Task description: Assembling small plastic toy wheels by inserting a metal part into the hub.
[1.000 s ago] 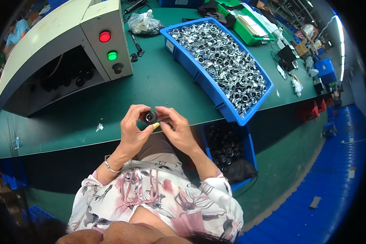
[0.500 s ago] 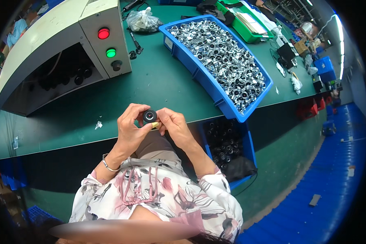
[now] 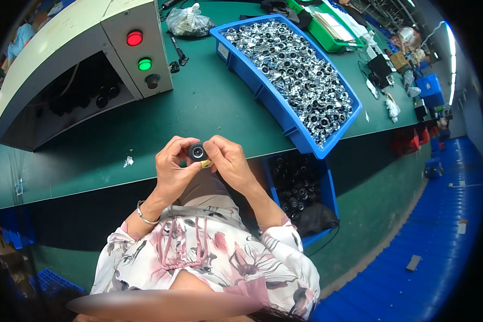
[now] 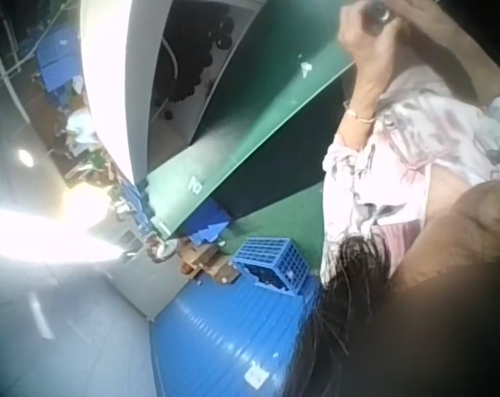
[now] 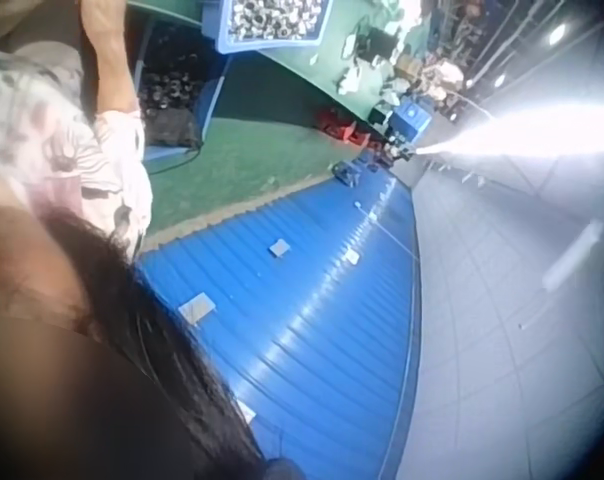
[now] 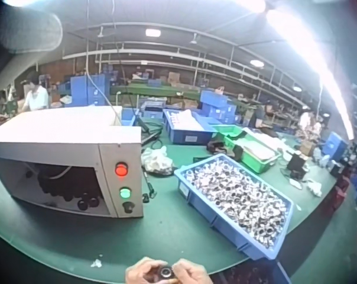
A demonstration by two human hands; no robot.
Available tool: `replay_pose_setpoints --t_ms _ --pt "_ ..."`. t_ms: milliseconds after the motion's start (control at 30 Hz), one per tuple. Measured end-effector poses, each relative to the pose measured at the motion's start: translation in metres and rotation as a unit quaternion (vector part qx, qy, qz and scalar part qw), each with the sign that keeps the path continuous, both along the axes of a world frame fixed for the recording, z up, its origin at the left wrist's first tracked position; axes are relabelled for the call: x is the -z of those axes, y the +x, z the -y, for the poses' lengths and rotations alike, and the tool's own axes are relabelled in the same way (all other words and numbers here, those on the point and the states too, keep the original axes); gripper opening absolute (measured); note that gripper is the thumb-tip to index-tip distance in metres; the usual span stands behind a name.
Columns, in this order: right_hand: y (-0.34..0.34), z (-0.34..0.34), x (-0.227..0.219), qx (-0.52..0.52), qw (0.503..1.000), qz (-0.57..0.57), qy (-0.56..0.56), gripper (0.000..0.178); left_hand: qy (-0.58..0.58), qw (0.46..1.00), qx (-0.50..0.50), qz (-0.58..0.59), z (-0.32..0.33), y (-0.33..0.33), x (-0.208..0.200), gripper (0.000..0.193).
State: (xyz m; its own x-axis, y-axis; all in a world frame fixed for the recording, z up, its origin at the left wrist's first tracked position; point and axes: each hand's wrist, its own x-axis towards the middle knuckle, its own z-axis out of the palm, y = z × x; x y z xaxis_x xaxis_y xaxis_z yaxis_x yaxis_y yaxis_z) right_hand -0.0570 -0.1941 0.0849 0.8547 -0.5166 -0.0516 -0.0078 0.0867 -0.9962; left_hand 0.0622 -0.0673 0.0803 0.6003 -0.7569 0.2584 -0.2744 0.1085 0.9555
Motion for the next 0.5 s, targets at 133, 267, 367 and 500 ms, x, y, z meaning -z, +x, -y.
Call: replay_pose_setpoints --t_ms 133,267,367,500 --pt "0.002 0.005 -0.009 -0.012 0.996 -0.042 -0.074 0.039 -0.015 0.999 0.022 -0.035 -0.001 -0.002 0.003 0.041" --pt "0.000 0.010 -0.004 -0.017 0.993 -0.051 -0.107 0.031 -0.025 0.997 0.027 -0.065 -0.001 -0.003 0.008 0.044" --pt "0.006 -0.002 -0.024 0.088 0.951 0.041 -0.294 0.024 -0.026 0.997 0.028 -0.074 0.000 -0.003 0.014 0.047" --pt "0.001 -0.006 -0.027 0.051 0.906 0.035 -0.418 0.042 -0.059 0.998 -0.015 0.012 0.002 -0.003 0.018 0.046"
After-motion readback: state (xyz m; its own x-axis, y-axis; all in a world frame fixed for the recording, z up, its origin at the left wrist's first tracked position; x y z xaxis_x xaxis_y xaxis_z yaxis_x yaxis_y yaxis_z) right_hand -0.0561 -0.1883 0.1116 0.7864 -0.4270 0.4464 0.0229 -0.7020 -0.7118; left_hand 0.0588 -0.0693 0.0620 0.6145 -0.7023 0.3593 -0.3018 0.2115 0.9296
